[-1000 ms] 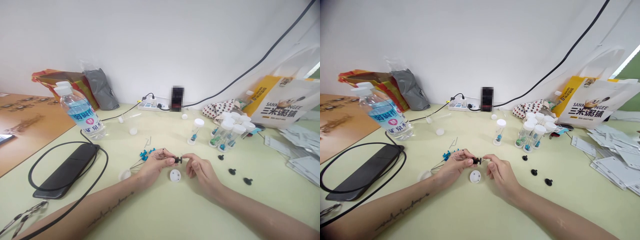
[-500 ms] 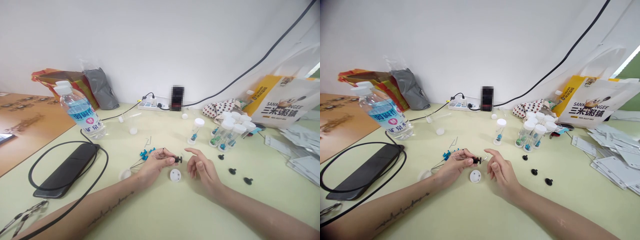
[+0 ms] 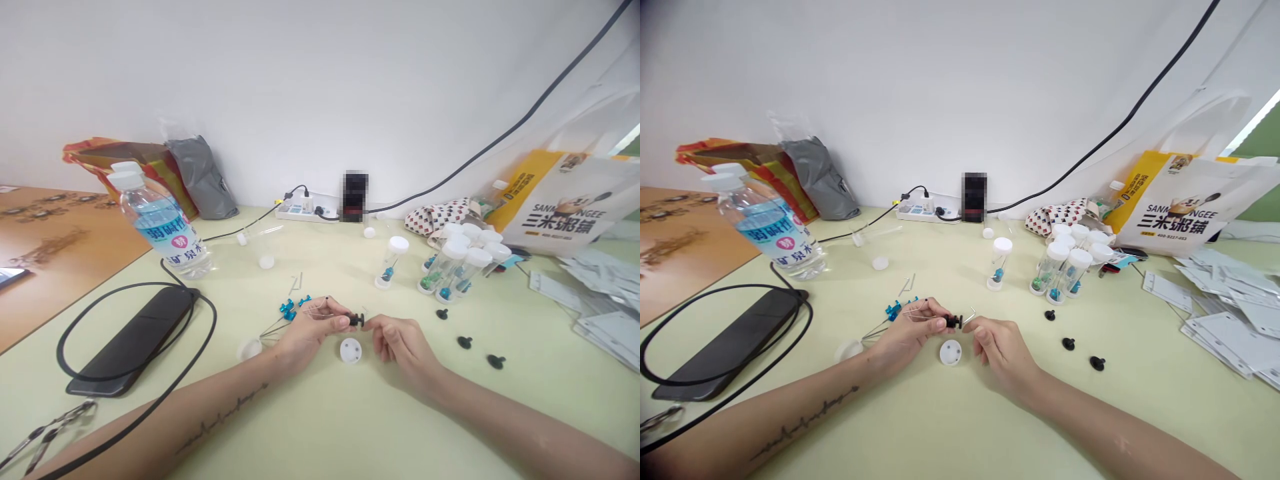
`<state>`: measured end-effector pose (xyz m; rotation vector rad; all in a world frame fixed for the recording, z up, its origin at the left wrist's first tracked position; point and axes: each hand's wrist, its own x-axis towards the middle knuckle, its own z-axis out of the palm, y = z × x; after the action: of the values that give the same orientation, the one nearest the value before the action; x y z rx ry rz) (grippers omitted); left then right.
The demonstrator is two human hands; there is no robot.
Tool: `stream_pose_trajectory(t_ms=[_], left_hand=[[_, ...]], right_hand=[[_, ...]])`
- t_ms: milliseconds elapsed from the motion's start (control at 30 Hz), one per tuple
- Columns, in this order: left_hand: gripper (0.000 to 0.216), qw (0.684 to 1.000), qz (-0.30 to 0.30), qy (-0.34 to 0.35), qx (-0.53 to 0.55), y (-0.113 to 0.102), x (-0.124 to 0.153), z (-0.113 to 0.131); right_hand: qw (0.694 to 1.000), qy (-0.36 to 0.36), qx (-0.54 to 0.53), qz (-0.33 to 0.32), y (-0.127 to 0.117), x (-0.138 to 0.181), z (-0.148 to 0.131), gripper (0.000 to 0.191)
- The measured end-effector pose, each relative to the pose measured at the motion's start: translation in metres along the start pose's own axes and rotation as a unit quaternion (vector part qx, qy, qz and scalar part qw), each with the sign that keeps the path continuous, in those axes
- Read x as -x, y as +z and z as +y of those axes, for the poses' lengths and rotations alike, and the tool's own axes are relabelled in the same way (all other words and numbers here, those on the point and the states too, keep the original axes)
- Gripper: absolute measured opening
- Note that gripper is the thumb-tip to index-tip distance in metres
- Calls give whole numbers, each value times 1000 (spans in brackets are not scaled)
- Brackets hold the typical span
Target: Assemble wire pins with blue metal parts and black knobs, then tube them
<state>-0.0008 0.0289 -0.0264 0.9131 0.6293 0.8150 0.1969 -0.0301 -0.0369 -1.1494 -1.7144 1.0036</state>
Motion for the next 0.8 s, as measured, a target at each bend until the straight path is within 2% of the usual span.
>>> stream_pose_trajectory(t_ms=[167,267,433,633,800], left_hand=[[13,1000,4,4,6,1,1,1],[12,1000,0,5,2,0,0,1],[13,1000,4,1,-1,-1,0,0],[13,1000,-2,2,0,-1,0,1],[14,1000,9,-4,-2,0,1,2]], right_hand=[[1000,-7,-9,22,1,0,-1,49],[1000,-19,-12,13,1,0,0,50],[1000,4,3,12,0,0,0,50],[1000,-20,-1,4,0,0,-1,50],[1000,2,24,3,1,0,1,49]])
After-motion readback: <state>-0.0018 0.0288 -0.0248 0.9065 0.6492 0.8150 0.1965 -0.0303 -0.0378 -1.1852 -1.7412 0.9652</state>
